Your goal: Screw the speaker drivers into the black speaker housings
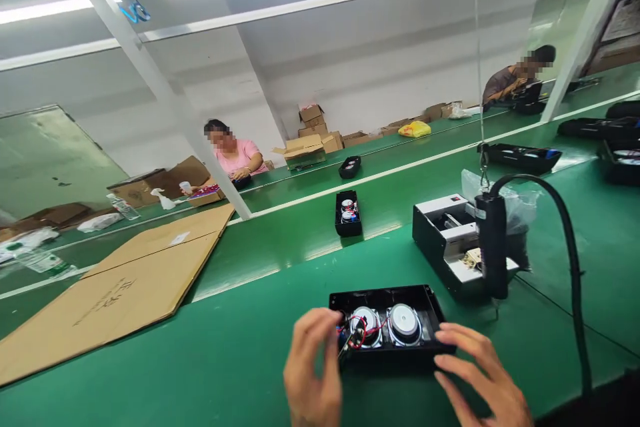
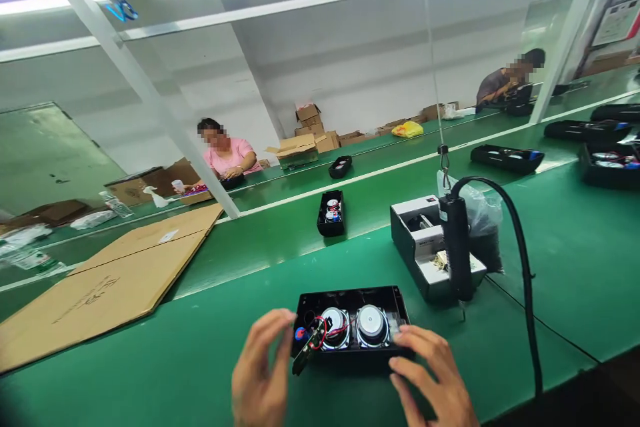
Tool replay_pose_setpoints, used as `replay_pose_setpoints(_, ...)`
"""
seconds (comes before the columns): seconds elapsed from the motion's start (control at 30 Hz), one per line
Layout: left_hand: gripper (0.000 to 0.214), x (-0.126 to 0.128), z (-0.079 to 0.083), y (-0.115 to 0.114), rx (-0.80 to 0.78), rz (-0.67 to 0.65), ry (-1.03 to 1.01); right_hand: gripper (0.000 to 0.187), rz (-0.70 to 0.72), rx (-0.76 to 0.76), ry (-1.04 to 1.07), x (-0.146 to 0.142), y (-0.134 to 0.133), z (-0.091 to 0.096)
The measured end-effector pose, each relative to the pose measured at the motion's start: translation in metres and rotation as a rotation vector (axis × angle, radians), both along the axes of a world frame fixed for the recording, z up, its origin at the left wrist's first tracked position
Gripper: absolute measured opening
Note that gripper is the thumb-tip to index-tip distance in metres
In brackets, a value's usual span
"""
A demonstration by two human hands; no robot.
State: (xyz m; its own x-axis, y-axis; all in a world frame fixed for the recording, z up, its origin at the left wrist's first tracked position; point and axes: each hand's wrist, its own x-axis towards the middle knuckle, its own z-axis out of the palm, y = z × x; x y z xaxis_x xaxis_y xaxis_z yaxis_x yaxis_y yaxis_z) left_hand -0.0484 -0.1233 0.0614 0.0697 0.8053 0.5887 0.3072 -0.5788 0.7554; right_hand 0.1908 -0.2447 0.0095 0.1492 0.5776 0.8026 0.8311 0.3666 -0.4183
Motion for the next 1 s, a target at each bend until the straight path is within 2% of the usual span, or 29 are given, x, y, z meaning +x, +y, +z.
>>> replay_pose_setpoints(0.07, 0.036, -0.013, 0.000, 0.020, -0.376, 0.041, -0.175, 0.024, 0.120, 0.055, -0.062, -0.023, 0.009, 0.012)
replay_pose_setpoints(0.13, 0.059, -0.010, -0.003, 0.031, -0.657, -0.060, -0.349, 0.024, 0.215, -0.002, -0.084, -0.047, 0.024, 0.025)
replay_pose_setpoints(0.23, 0.074, 0.007, -0.014, 0.026, -0.821, -0.185, -0.449, 0.031, 0.242, -0.175, -0.077, -0.073, 0.049, 0.041)
replay_pose_setpoints(0.33, 0.074, 0.015, -0.029, 0.011, -0.811, -0.177, -0.446, 0.022, 0.300, -0.304, -0.032, -0.070, 0.069, 0.051)
replay_pose_setpoints(0.43, 0.072, 0.011, -0.043, -0.001, -0.683, -0.098, -0.332, 0.016, 0.317, -0.354, 0.053, -0.047, 0.077, 0.060)
replay_pose_setpoints(0.5, 0.066, 0.008, -0.049, -0.009, -0.601, -0.041, -0.239, 0.018, 0.335, -0.349, 0.055, -0.031, 0.073, 0.068)
replay_pose_setpoints(0.6, 0.055, 0.005, -0.050, -0.018, -0.520, -0.019, -0.059, 0.018, 0.536, -0.326, 0.005, -0.017, 0.059, 0.080)
replay_pose_setpoints(0.7, 0.046, 0.006, -0.047, -0.020, -0.499, -0.062, 0.077, 0.029, 0.636, -0.438, -0.105, -0.018, 0.044, 0.082)
replay_pose_setpoints(0.77, 0.047, 0.005, -0.046, -0.016, -0.507, -0.086, 0.092, 0.048, 0.604, -0.537, -0.218, -0.022, 0.040, 0.074)
replay_pose_setpoints(0.8, 0.049, 0.005, -0.045, -0.013, -0.509, -0.096, 0.097, 0.051, 0.576, -0.561, -0.256, -0.025, 0.041, 0.070)
replay_pose_setpoints(0.9, 0.051, 0.001, -0.043, -0.007, -0.522, -0.124, 0.125, 0.031, 0.496, -0.553, -0.166, -0.030, 0.047, 0.062)
replay_pose_setpoints(1.0, 0.052, -0.002, -0.037, -0.009, -0.535, -0.110, 0.174, 0.023, 0.441, -0.512, 0.083, -0.024, 0.056, 0.071)
